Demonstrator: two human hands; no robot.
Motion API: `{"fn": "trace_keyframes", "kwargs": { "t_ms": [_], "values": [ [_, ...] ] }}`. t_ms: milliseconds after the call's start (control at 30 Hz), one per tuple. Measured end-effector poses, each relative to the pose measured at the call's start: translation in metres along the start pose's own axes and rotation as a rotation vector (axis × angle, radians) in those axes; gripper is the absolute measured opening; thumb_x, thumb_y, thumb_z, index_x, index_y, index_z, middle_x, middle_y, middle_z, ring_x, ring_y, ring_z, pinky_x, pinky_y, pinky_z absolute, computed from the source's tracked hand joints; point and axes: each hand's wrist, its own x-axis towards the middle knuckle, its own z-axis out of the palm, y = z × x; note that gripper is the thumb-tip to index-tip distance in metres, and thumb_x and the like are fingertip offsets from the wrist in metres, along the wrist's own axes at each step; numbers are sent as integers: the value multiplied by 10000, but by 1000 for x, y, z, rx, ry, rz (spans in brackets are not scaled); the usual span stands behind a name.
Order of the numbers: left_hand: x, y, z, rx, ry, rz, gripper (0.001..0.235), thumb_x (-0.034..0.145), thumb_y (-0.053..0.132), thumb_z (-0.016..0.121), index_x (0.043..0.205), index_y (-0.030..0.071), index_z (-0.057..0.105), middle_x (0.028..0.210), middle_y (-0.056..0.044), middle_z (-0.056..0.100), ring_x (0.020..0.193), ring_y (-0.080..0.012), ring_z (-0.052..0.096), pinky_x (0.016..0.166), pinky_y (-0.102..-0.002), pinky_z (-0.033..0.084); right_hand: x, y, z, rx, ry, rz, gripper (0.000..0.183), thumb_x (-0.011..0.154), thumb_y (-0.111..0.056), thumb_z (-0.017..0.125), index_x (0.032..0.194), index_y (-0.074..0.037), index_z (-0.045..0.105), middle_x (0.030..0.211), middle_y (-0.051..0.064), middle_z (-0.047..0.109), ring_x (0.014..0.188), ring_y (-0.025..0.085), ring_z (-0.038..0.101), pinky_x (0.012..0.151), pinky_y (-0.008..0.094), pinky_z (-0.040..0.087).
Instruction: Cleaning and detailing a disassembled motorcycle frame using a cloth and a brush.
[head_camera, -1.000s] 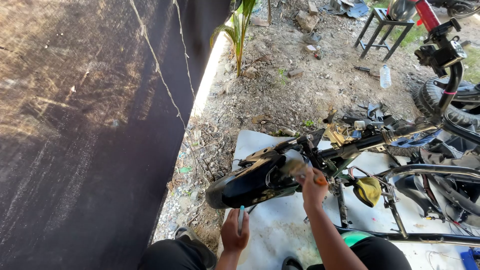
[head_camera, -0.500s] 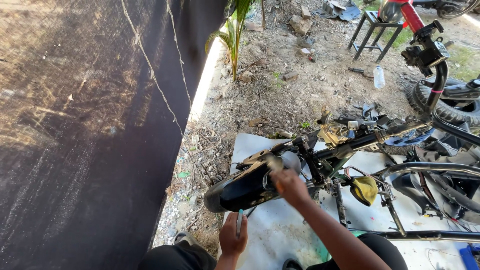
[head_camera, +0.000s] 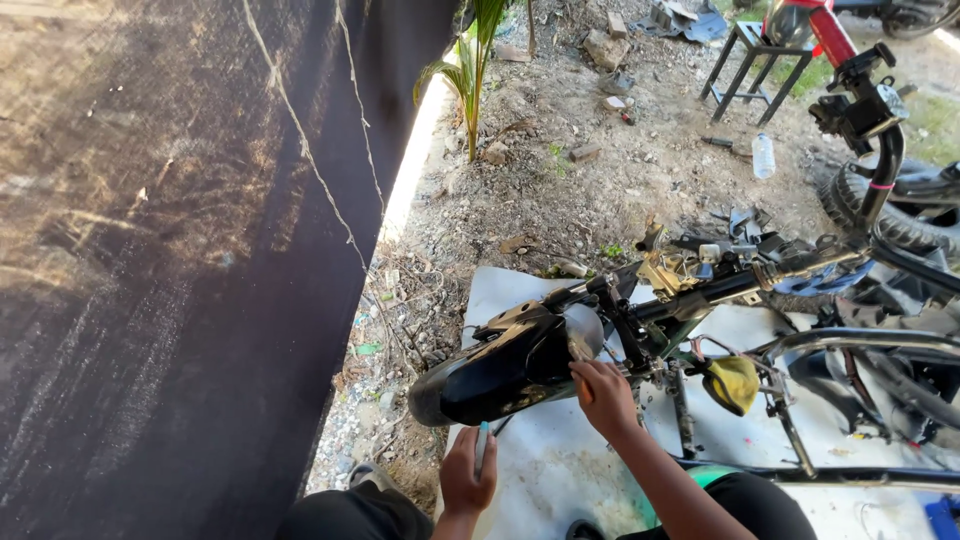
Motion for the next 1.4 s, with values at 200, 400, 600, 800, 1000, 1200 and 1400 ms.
{"fn": "trace_keyframes", "kwargs": {
  "t_ms": [200, 400, 600, 800, 1000, 1200, 1400],
  "values": [
    [4, -5, 7, 15, -19, -9, 298, 941, 317, 557, 970, 55, 696, 941, -129, 718, 756, -330, 720, 649, -441, 562, 7, 34, -5, 186, 77, 5, 200, 902, -181, 714, 1078, -143, 802, 1037, 105, 788, 942, 299, 756, 804, 406, 592],
    [7, -3, 17, 39, -6, 9, 299, 945, 329, 556, 1000, 62, 677, 917, -131, 698, 733, -349, 704, 630, -454, 550, 55, 23, 8, 76, -74, 252, 157, 925, -240, 744, 1057, -191, 812, 971, 103, 792, 860, 316, 755, 757, 414, 591],
    [9, 16, 18, 23, -34, 69, 297, 981, 321, 538, 914, 46, 630, 870, -158, 648, 765, -405, 646, 637, -482, 507, 47, 50, 8, 225, -126, 522, 181, 936, -268, 724, 1087, -202, 801, 924, 117, 782, 801, 313, 763, 712, 412, 577],
    [9, 9, 21, 3, -56, 42, 291, 976, 323, 542, 945, 55, 652, 881, -152, 669, 757, -376, 668, 649, -463, 523, 6, 20, -5, 253, 37, 265, 141, 930, -168, 728, 1050, -147, 800, 953, 95, 816, 871, 186, 788, 749, 348, 600],
    [5, 13, 19, 57, -94, 100, 278, 951, 314, 560, 918, 55, 656, 871, -144, 673, 735, -363, 681, 626, -459, 522, -30, 61, 3, 1041, 162, 656, 222, 996, -131, 636, 1181, -80, 749, 1032, 52, 757, 911, 154, 738, 732, 310, 577],
    [11, 37, 23, 0, -155, 123, 275, 961, 315, 556, 906, 65, 656, 855, -126, 691, 735, -346, 701, 648, -441, 542, -23, 59, -30, 1049, 78, 754, 229, 1005, -174, 645, 1177, -55, 739, 956, 67, 736, 843, 159, 713, 750, 312, 581],
    [12, 73, 30, -18, -302, 357, 278, 975, 298, 585, 989, 35, 671, 982, -159, 720, 822, -408, 682, 670, -477, 532, -29, 114, -83, 1299, 275, 962, 268, 1003, -283, 604, 1180, -109, 707, 919, 59, 697, 813, 177, 660, 771, 351, 541]
  ]
}}
